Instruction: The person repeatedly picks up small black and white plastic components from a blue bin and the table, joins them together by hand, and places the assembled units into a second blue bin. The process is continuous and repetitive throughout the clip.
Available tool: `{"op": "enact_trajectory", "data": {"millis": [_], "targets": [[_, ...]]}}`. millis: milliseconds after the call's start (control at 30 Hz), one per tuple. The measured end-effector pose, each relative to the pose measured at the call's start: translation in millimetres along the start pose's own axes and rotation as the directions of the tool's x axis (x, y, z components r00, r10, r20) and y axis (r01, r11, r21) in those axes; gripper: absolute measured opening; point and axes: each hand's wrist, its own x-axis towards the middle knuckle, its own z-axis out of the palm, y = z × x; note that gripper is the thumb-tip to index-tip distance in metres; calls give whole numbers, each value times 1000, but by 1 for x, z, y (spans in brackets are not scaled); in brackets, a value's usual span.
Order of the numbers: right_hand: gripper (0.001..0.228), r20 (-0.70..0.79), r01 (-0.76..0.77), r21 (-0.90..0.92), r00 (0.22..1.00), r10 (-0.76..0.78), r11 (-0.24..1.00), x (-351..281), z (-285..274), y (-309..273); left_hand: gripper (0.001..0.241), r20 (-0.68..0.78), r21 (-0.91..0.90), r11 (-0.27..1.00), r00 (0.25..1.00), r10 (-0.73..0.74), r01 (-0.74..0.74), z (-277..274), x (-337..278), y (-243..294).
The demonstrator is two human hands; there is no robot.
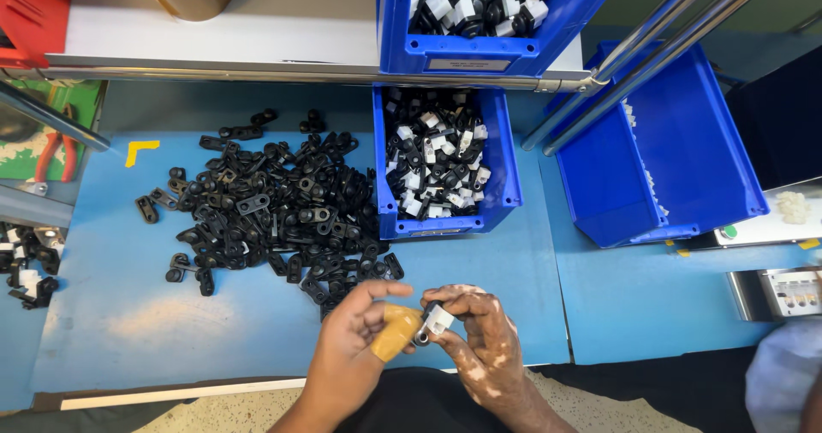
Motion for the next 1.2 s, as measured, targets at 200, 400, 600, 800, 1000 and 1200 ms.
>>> {"op": "enact_trajectory", "data": {"millis": [200, 400, 600, 800, 1000, 1200], "targets": [[25, -73, -28, -136, 997, 18, 990, -7, -3, -1, 21, -144, -209, 978, 990, -13, -18, 8, -8, -5], [19, -45, -16, -93, 999, 11, 996, -10, -1, -3, 32, -37, -68, 991, 993, 116, -118, 16, -5, 9], [20, -65, 199, -233, 973, -219, 952, -5, -1, -1, 19, 8, -139, 987, 997, 82, -81, 14, -10, 19], [17, -167, 158, -360, 959, -230, 920, -3, 2, -2, 29, 56, 162, 919, 933, 355, -360, 16, -12, 10], [29, -90, 142, -214, 982, -164, 967, -1, 4, -10, 43, -5, 32, 940, 941, 339, -339, 23, 5, 2], [24, -196, 63, -139, 977, -89, 988, -1, 7, -13, 22, 48, 158, 875, 888, 456, -458, 13, -5, 2]]}}
